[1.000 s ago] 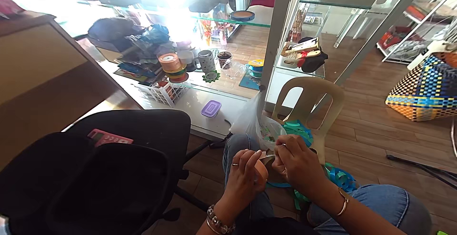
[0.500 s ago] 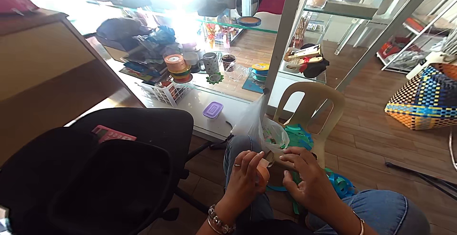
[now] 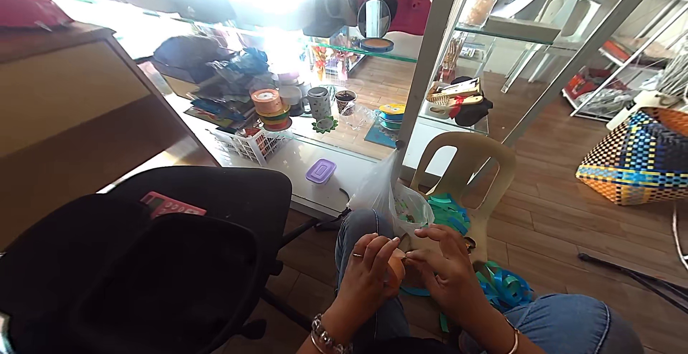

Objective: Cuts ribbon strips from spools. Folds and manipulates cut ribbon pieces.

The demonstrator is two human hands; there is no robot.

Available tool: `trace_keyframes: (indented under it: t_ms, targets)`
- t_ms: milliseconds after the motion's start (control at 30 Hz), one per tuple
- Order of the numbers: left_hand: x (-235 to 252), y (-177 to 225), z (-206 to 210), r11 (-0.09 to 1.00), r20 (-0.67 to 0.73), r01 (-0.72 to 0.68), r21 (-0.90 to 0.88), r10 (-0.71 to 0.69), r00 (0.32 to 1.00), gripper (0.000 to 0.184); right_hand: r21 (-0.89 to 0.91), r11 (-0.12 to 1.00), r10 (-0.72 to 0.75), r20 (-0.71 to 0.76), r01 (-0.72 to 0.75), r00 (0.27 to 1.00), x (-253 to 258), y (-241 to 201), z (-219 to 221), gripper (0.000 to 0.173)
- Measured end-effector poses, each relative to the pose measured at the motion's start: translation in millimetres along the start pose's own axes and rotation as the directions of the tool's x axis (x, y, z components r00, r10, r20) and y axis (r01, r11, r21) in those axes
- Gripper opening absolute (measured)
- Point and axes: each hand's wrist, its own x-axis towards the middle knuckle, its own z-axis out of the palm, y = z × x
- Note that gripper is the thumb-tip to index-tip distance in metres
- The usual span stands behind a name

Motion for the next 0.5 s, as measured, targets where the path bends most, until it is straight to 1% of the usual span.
trace_keyframes:
  t_ms: [33,67,100,167,200,267,300,333,367,433,500]
  targets:
    - [-0.1,0.4,0.9,1.000,-0.007,-0.004,0.009,0.004,1.000,0.076,0.056,0.997,0.051,0.011,-0.052,0.999,-0.8,-1.1,-0.9,0.025]
    - [-0.5,1.0,2.3,1.000,-0.016,-0.005,0.022,0.005,1.000,0.074,0.136,0.982,0.131,0.038,-0.135,0.991,-1.8,-3.5,-2.4,0.025]
    - [-1.1,2.0,3.8,0.999,-0.024,-0.005,0.039,0.005,1.000,0.071,0.227,0.943,0.230,0.083,-0.243,0.970,-2.2,-7.2,-5.0,0.023]
    - [-3.0,4.1,6.5,0.997,-0.036,-0.013,0.080,0.016,0.999,0.063,0.366,0.806,0.410,0.220,-0.465,0.885,-1.4,-13.6,-13.2,0.020]
    - [-4.0,4.9,7.8,0.995,-0.042,-0.023,0.102,0.028,0.999,0.059,0.401,0.735,0.467,0.284,-0.546,0.837,-0.6,-14.9,-17.2,0.019]
    - [-6.0,6.3,9.3,0.989,-0.043,-0.051,0.140,0.058,0.997,0.053,0.447,0.617,0.528,0.375,-0.648,0.762,0.4,-16.2,-24.0,0.016]
    - [-6.7,7.1,9.6,0.985,-0.040,-0.065,0.158,0.072,0.997,0.050,0.450,0.592,0.541,0.392,-0.668,0.744,0.2,-16.4,-26.5,0.015]
    - [-7.2,7.5,10.2,0.981,-0.040,-0.081,0.177,0.089,0.995,0.046,0.442,0.594,0.545,0.394,-0.673,0.740,-0.7,-15.7,-28.4,0.015]
    - [-7.2,7.6,10.6,0.977,-0.042,-0.096,0.192,0.106,0.993,0.043,0.419,0.622,0.540,0.382,-0.662,0.750,-2.2,-14.1,-29.8,0.015]
    - [-7.4,7.8,11.0,0.968,-0.025,-0.128,0.214,0.136,0.990,0.040,0.346,0.718,0.507,0.334,-0.604,0.795,-6.7,-8.9,-31.9,0.018]
    - [-8.1,8.3,11.7,0.958,-0.003,-0.152,0.244,0.158,0.988,0.039,0.283,0.784,0.474,0.301,-0.553,0.827,-10.1,-4.2,-34.9,0.019]
